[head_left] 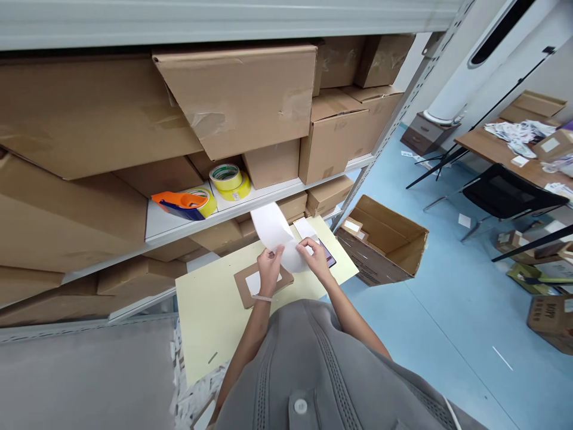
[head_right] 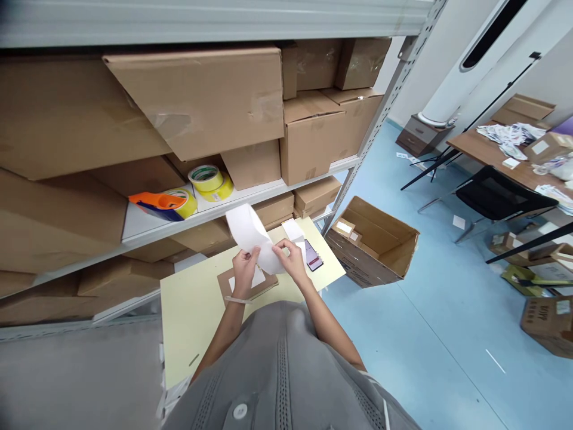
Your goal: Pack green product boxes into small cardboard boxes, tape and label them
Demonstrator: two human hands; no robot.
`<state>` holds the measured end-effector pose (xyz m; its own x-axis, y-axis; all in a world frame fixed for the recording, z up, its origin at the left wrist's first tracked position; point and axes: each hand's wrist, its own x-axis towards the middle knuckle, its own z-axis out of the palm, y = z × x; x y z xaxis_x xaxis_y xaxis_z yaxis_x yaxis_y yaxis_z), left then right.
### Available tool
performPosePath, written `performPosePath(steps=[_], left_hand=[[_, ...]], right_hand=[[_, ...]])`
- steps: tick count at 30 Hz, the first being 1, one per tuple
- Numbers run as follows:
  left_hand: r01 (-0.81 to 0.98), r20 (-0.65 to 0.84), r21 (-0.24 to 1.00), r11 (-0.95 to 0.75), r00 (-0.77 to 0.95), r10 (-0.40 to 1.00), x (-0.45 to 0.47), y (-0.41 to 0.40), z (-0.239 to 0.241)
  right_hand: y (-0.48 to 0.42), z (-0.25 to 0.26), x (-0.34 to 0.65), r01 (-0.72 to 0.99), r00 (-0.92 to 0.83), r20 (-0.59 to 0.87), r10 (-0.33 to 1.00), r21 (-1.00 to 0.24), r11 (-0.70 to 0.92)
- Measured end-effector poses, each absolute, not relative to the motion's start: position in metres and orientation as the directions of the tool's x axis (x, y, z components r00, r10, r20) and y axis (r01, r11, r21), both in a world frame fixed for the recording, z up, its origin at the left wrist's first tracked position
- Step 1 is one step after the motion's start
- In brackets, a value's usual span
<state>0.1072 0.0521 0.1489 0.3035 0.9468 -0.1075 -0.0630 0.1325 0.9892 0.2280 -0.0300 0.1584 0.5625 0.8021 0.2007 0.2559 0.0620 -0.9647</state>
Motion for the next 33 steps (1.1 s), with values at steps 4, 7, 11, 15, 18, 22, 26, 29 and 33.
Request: performPosePath(steps=[4,7,11,15,18,22,26,29,33], left_hand=[[-0.084,-0.080,0.992,0.099,0.209,0.975,0.102,0.060,0.145],[-0.065,-0.053,0.996,0.065,0.183,0.982,0.096,0.066,0.145],[0.014,-0.015,1.000,0.013,0.187,0.982,0.088,0.069,0.154],[0.086,0.022,0.996,-0.038,0.183,0.983,0.082,0.069,0.168],[0.131,0.040,0.989,-0.066,0.191,0.981,0.079,0.069,0.174],[0.157,0.070,0.983,-0.093,0.144,0.987,0.072,0.075,0.170],[0.144,0.061,0.987,-0.067,0.046,0.997,0.058,0.087,0.162],[0.001,0.001,1.000,-0.001,0.033,0.999,0.050,0.095,0.161],[-0.227,-0.057,0.972,0.064,0.040,0.998,0.046,0.099,0.166]], right_hand=[[-0.032,0.149,0.235,0.296,0.427,0.178,0.887,-0.954,0.049],[-0.033,0.144,0.239,0.329,0.449,0.165,0.878,-0.944,0.009],[-0.032,0.147,0.243,0.351,0.495,0.179,0.850,-0.936,-0.007],[-0.030,0.150,0.244,0.335,0.529,0.163,0.833,-0.942,-0.028],[-0.030,0.148,0.244,0.306,0.555,0.142,0.820,-0.951,-0.043],[-0.030,0.148,0.249,0.250,0.539,0.126,0.833,-0.968,-0.015],[-0.033,0.154,0.268,0.219,0.608,0.161,0.777,-0.975,0.032],[-0.032,0.162,0.288,0.217,0.654,0.180,0.734,-0.975,0.046],[-0.026,0.175,0.307,0.242,0.659,0.234,0.715,-0.966,0.093]])
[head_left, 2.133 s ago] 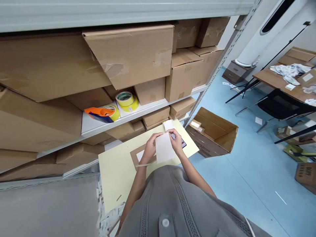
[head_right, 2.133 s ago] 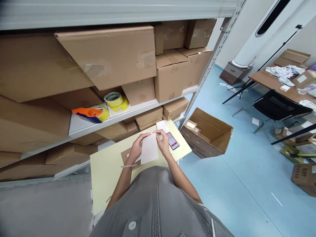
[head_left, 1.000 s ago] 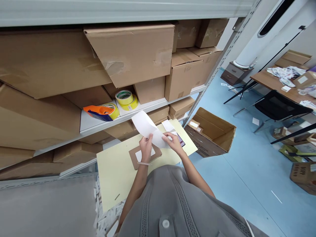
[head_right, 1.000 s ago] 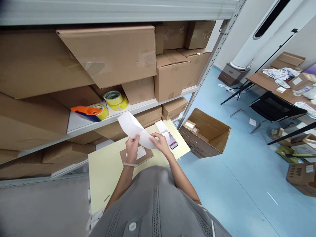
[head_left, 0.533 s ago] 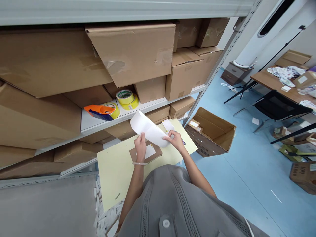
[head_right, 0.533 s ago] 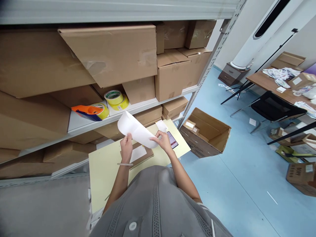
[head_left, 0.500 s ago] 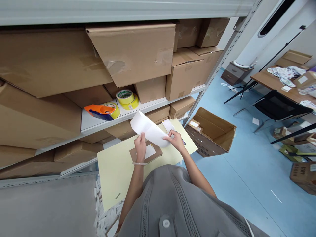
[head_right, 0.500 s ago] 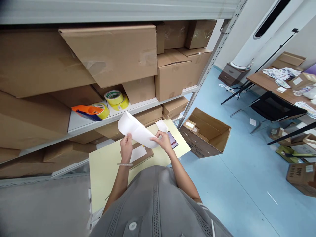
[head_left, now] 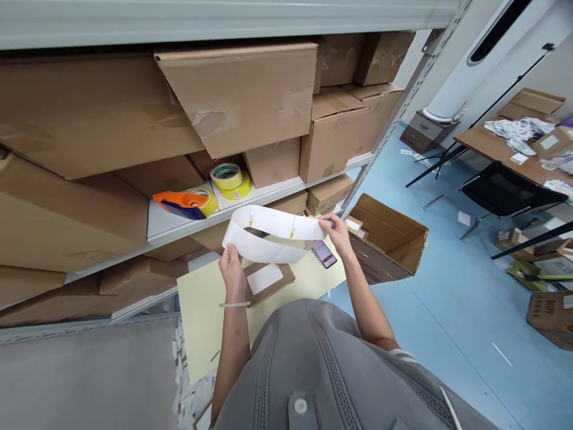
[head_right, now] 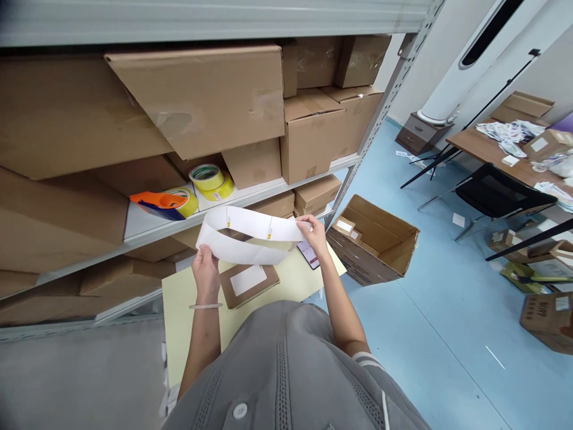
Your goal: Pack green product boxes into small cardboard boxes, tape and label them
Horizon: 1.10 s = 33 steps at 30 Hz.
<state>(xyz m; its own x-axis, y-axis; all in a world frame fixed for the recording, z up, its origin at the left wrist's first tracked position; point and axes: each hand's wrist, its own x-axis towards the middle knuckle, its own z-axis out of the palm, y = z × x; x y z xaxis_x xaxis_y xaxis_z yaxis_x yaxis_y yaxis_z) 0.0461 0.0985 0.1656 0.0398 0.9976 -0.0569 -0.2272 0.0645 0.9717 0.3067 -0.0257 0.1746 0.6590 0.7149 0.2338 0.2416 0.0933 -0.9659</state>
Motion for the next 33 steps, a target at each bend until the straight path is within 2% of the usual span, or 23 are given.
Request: performPosePath(steps=[2,4,7,9,11,13,17,21,23,26,30,33], left_hand=[[-0.241,-0.049,0.969,0.059,0.051,0.998,0.044,0.099,0.167],[-0.178,-0.028,0.983,0.045,0.097,0.995,0.041,0.098,0.168],[-0.013,-0.002,1.000,0.006,0.280,0.960,0.036,0.096,0.169],[0.074,0.004,0.996,-0.046,0.487,0.874,0.036,0.092,0.170],[0.117,0.006,0.986,-0.119,0.685,0.728,0.039,0.088,0.171],[0.112,0.019,0.976,-0.187,0.812,0.583,0.043,0.082,0.172],[0.036,0.063,0.972,-0.230,0.910,0.409,0.047,0.075,0.178],[-0.023,0.088,0.980,-0.196,0.940,0.331,0.048,0.073,0.189],[-0.067,0.118,0.987,-0.148,0.922,0.370,0.054,0.072,0.193],[-0.123,0.145,0.989,-0.077,0.844,0.517,0.069,0.066,0.199],[-0.144,0.044,0.986,0.089,0.727,0.686,0.085,0.057,0.205],[-0.202,-0.034,0.962,0.185,0.582,0.813,0.089,0.055,0.208]], right_hand=[[-0.021,0.181,0.310,0.244,0.651,0.257,0.715,-0.962,0.123],[-0.017,0.186,0.309,0.250,0.640,0.270,0.719,-0.958,0.138],[-0.012,0.193,0.304,0.287,0.620,0.299,0.726,-0.947,0.145],[-0.009,0.198,0.300,0.328,0.598,0.336,0.727,-0.931,0.160],[-0.007,0.205,0.295,0.381,0.580,0.396,0.712,-0.904,0.193],[-0.004,0.213,0.292,0.438,0.568,0.473,0.673,-0.867,0.240],[-0.001,0.230,0.289,0.493,0.588,0.558,0.585,-0.821,0.287],[-0.004,0.244,0.287,0.479,0.579,0.567,0.586,-0.818,0.318],[-0.005,0.249,0.282,0.462,0.556,0.563,0.612,-0.821,0.336],[-0.007,0.254,0.271,0.432,0.484,0.545,0.684,-0.829,0.355],[-0.009,0.254,0.256,0.358,0.315,0.499,0.808,-0.850,0.385],[-0.013,0.248,0.245,0.235,0.294,0.390,0.872,-0.914,0.330]])
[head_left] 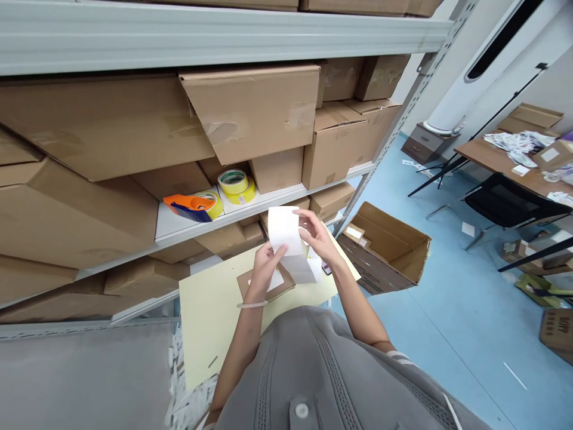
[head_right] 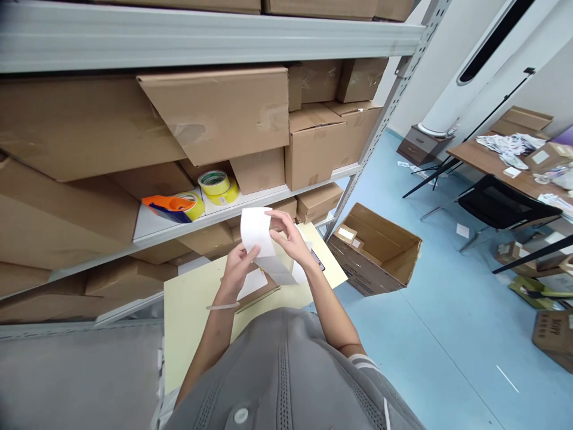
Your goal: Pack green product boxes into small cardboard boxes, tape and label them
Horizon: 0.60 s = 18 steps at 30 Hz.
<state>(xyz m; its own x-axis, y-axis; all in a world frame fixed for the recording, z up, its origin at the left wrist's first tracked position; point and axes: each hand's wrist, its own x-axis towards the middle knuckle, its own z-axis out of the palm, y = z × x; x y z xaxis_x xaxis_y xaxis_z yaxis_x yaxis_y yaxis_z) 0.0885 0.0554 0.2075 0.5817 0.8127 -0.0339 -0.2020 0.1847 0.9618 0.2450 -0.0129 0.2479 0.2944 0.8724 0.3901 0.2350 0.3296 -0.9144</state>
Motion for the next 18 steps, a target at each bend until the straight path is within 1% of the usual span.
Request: performPosePath(steps=[2,4,6,8,11,15,18], left_hand=[[-0.277,-0.071,0.935,0.221,0.465,0.883,0.089,0.057,0.208],[-0.364,-0.094,0.903,0.229,0.354,0.931,0.089,0.059,0.207],[-0.431,-0.105,0.873,0.229,0.292,0.951,0.087,0.061,0.208],[-0.457,-0.127,0.851,0.259,0.299,0.946,0.085,0.062,0.208],[-0.463,-0.171,0.830,0.310,0.317,0.933,0.076,0.063,0.212],[-0.462,-0.210,0.841,0.282,0.201,0.957,0.061,0.069,0.218],[-0.470,-0.240,0.845,0.254,0.091,0.967,0.055,0.075,0.220]], right_hand=[[-0.018,0.240,0.237,0.151,0.285,0.305,0.909,-0.950,0.272],[-0.023,0.230,0.229,0.129,0.241,0.249,0.938,-0.966,0.223],[-0.026,0.220,0.221,0.176,0.209,0.208,0.956,-0.969,0.172],[-0.027,0.212,0.215,0.239,0.227,0.163,0.960,-0.965,0.108],[-0.026,0.207,0.213,0.278,0.245,0.114,0.963,-0.960,0.043],[-0.027,0.211,0.219,0.365,0.120,0.119,0.986,-0.929,0.068],[-0.028,0.213,0.221,0.422,0.093,0.134,0.987,-0.903,0.083]])
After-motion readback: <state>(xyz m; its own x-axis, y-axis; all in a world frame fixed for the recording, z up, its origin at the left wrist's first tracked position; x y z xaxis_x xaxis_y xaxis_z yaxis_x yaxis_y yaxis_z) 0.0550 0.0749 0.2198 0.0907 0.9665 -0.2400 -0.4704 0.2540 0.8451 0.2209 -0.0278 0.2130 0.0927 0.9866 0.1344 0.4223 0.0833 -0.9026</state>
